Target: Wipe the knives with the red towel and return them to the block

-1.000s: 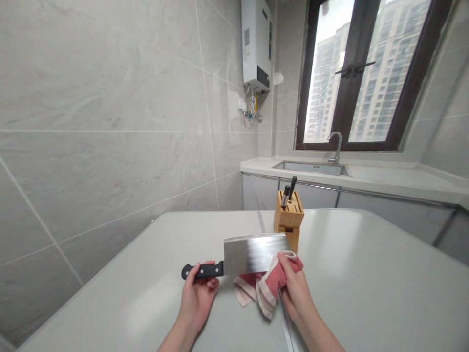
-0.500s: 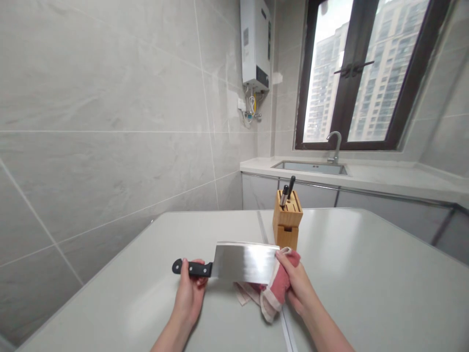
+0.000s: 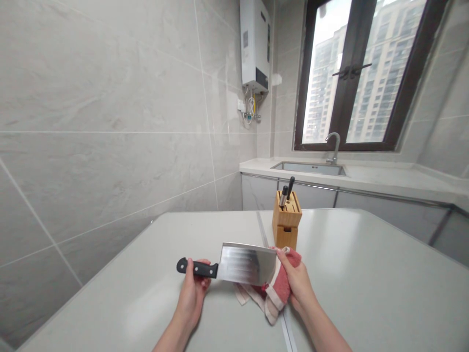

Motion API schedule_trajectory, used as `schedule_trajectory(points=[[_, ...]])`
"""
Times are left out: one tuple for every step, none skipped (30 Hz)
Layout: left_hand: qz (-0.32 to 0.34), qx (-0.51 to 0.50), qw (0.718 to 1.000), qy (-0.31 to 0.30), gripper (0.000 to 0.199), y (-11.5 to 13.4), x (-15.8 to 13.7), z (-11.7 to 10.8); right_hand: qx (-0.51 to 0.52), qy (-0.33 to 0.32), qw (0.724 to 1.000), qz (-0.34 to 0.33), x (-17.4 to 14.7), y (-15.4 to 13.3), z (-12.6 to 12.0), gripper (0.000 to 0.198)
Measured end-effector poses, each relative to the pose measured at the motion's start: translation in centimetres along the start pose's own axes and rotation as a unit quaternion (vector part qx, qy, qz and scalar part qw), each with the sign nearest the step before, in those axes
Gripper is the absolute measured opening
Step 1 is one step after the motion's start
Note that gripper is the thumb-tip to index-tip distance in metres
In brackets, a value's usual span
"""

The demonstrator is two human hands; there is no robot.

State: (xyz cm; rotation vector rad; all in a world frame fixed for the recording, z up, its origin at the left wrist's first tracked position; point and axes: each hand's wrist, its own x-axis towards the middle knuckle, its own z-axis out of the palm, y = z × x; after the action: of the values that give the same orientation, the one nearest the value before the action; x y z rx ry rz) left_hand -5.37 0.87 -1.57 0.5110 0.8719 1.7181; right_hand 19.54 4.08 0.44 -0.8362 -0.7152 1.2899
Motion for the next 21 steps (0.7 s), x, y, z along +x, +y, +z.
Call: schedule_trajectory(points=[[-0.005,0.010,1.000,-0.012,0.044,0.0,-0.1,0.1,0.008,0.012,1.000,-0.002,0.1,0.1,-0.1,0.032],[-0.011,0.023,0.999,-0.021,0.043,0.1,-0.2,0.2,0.016,0.025,1.000,-0.006,0.2,0.1,-0.2,0.031],[-0.018,0.040,0.999,-0.028,0.042,0.1,-0.4,0.4,0.022,0.035,0.999,-0.009,0.4,0.1,-0.2,0.030],[-0.027,0.057,0.997,-0.033,0.040,0.1,-0.5,0.5,0.028,0.045,0.999,-0.013,0.4,0.2,-0.3,0.029],[-0.036,0.075,0.996,-0.037,0.038,0.2,-0.7,0.7,0.032,0.052,0.998,-0.016,0.5,0.2,-0.3,0.029],[-0.045,0.090,0.994,-0.040,0.037,0.3,-0.8,0.8,0.035,0.057,0.998,-0.019,0.6,0.2,-0.4,0.029],[-0.049,0.100,0.993,-0.042,0.037,0.3,-0.9,1.0,0.037,0.060,0.997,-0.020,0.6,0.2,-0.4,0.029],[-0.050,0.104,0.992,-0.042,0.036,0.3,-1.0,1.1,0.036,0.063,0.997,-0.022,0.6,0.2,-0.4,0.030],[-0.047,0.103,0.993,-0.039,0.036,0.3,-1.1,1.2,0.035,0.067,0.997,-0.022,0.6,0.3,-0.5,0.030],[-0.042,0.099,0.994,-0.036,0.035,0.3,-1.1,1.3,0.032,0.071,0.997,-0.023,0.7,0.3,-0.5,0.030],[-0.038,0.094,0.994,-0.033,0.034,0.3,-1.1,1.3,0.030,0.076,0.996,-0.022,0.7,0.4,-0.5,0.031],[-0.034,0.089,0.995,-0.032,0.034,0.2,-1.2,1.4,0.028,0.083,0.996,-0.022,0.7,0.4,-0.6,0.031],[-0.032,0.085,0.995,-0.030,0.033,0.2,-1.2,1.4,0.027,0.092,0.995,-0.023,0.8,0.5,-0.6,0.031],[-0.031,0.082,0.996,-0.030,0.032,0.1,-1.2,1.4,0.027,0.099,0.994,-0.025,0.9,0.5,-0.6,0.032],[-0.030,0.079,0.996,-0.029,0.031,0.0,-1.2,1.3,0.029,0.106,0.994,-0.029,1.0,0.5,-0.7,0.032],[-0.029,0.076,0.996,-0.029,0.031,0.0,-1.2,1.3,0.031,0.112,0.993,-0.033,1.1,0.5,-0.7,0.032],[-0.028,0.073,0.997,-0.029,0.030,-0.1,-1.1,1.3,0.032,0.117,0.992,-0.036,1.2,0.5,-0.8,0.033],[-0.025,0.069,0.997,-0.027,0.029,-0.2,-1.1,1.2,0.032,0.124,0.991,-0.037,1.3,0.5,-1.0,0.033],[-0.023,0.063,0.997,-0.026,0.029,-0.2,-1.0,1.1,0.031,0.137,0.989,-0.035,1.5,0.5,-1.2,0.034],[-0.019,0.055,0.998,-0.024,0.028,-0.3,-0.9,1.0,0.030,0.158,0.986,-0.033,1.6,0.5,-1.4,0.035],[-0.014,0.045,0.999,-0.019,0.026,-0.3,-0.7,0.9,0.029,0.182,0.982,-0.029,1.8,0.5,-1.6,0.036]])
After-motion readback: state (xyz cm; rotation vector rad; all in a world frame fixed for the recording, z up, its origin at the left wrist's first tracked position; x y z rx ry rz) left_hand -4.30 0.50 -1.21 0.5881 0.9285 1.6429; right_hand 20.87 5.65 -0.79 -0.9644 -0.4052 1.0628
